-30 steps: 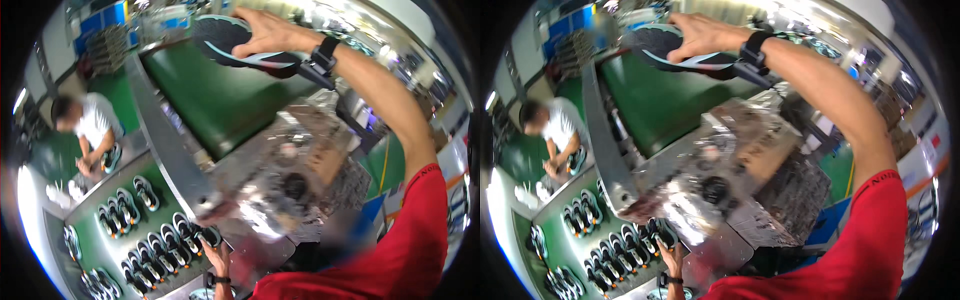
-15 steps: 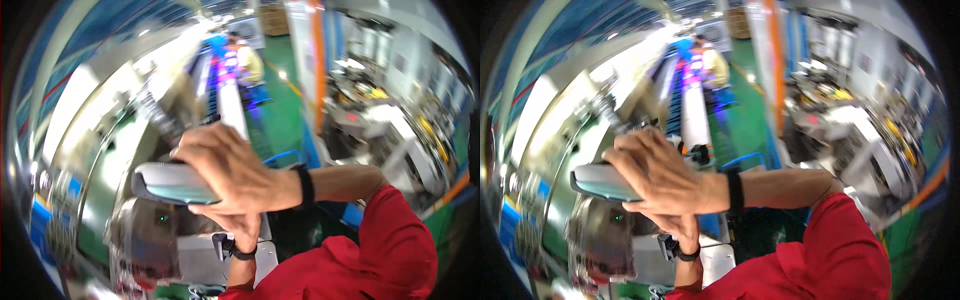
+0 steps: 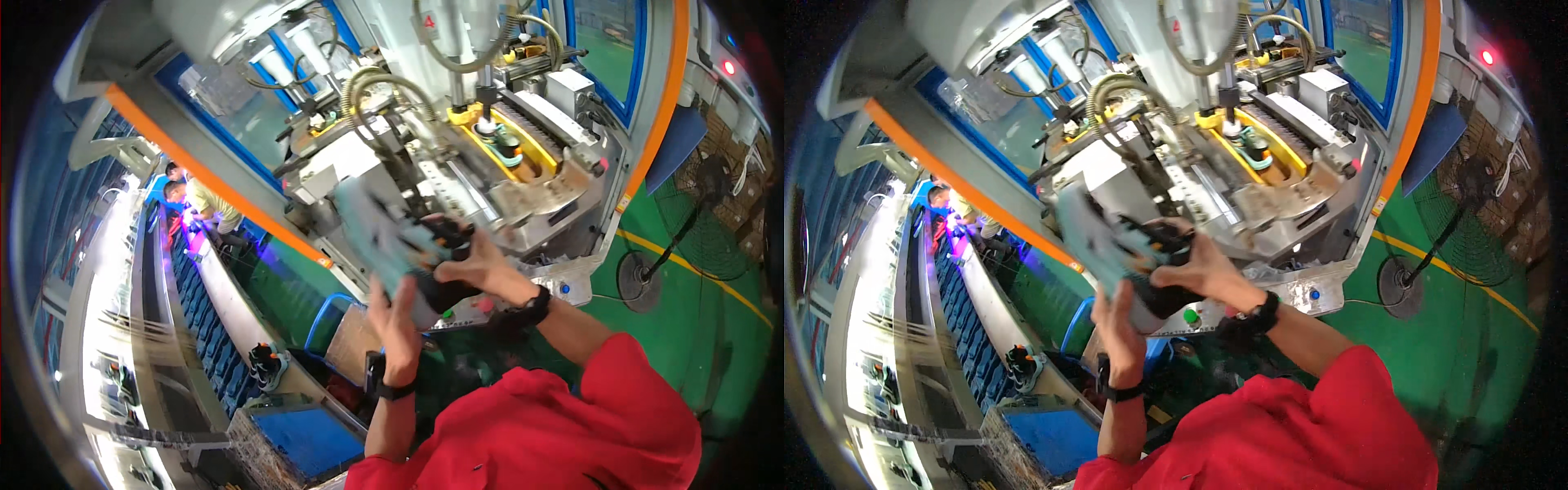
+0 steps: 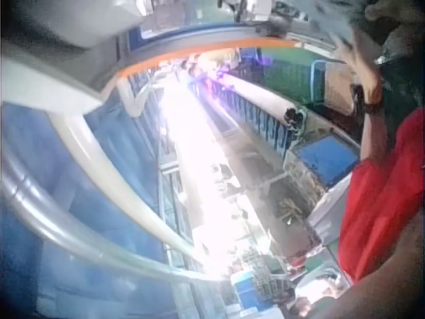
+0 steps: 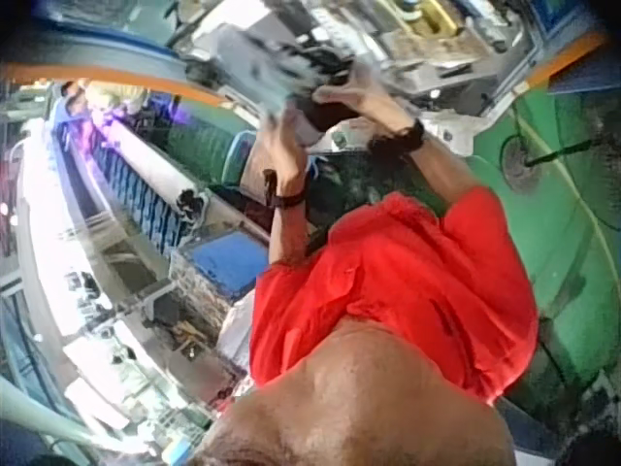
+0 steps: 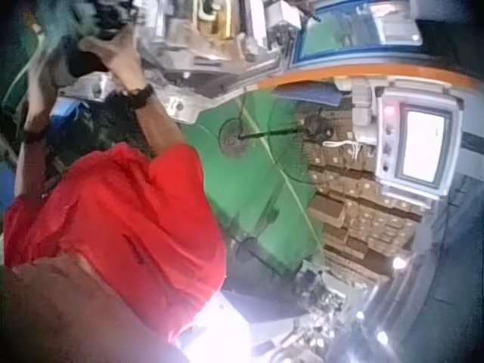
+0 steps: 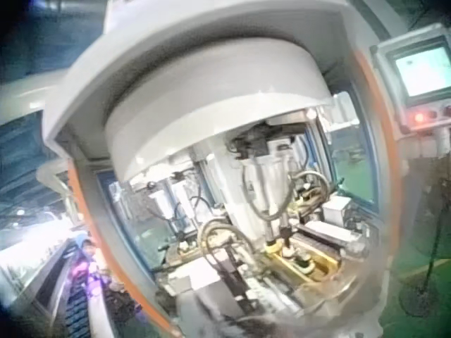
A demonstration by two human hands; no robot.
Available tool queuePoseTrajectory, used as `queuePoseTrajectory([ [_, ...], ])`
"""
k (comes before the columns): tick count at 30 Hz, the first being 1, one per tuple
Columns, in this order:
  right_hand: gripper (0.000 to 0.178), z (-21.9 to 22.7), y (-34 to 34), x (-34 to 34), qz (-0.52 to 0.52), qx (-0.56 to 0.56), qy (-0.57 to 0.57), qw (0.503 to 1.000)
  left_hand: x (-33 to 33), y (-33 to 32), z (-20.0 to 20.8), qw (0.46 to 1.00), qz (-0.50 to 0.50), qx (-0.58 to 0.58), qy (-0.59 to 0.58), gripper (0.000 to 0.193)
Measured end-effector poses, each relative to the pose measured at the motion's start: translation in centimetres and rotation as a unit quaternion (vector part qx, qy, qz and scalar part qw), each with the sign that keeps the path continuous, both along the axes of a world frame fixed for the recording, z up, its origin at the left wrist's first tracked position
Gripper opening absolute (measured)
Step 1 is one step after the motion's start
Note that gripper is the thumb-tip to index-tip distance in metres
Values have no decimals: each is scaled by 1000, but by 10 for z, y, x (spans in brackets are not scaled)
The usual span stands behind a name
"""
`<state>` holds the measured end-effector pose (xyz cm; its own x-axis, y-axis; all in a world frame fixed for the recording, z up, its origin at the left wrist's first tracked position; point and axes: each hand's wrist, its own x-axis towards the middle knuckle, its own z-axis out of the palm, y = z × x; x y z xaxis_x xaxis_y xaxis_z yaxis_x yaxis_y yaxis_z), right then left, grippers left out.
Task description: Operating a heel-lasting or shaping machine to process shoes in a factory.
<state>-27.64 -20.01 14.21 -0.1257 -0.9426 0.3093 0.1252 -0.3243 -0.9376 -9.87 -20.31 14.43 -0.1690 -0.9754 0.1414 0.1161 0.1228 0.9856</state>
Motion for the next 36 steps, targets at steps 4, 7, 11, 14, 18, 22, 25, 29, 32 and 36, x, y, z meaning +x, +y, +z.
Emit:
queuePoseTrajectory([
  [4,66,-5,21,-98,-207,182,-27,961,-101,-48,-11,976,-169,130,43,46],
  [7,63,-44,22,-168,-280,105,-22,954,-172,-118,-56,980,-183,61,-57,42],
  [11,64,-53,27,-213,-375,47,-28,925,-247,-233,-123,965,-75,11,-252,50],
  [14,65,-33,37,-225,-464,109,51,878,-294,-271,-150,951,-3,18,-308,81],
  [18,59,-36,33,-240,-513,112,97,846,-327,-312,-191,913,45,-43,-402,85],
  [22,56,-31,-24,-283,-520,123,174,827,-302,-330,-179,935,27,24,-352,58],
  [25,53,9,-106,-302,-489,197,342,778,-252,-315,-143,959,-98,264,-33,30],
  [29,62,32,-222,-270,-329,336,449,759,-142,-235,-86,898,-179,373,147,29],
  [32,64,-22,-298,-257,-229,372,460,773,-52,-176,-53,909,-190,351,121,38],
  [36,41,-96,-355,-198,-264,344,545,718,60,-106,-17,951,-38,296,80,49],
])
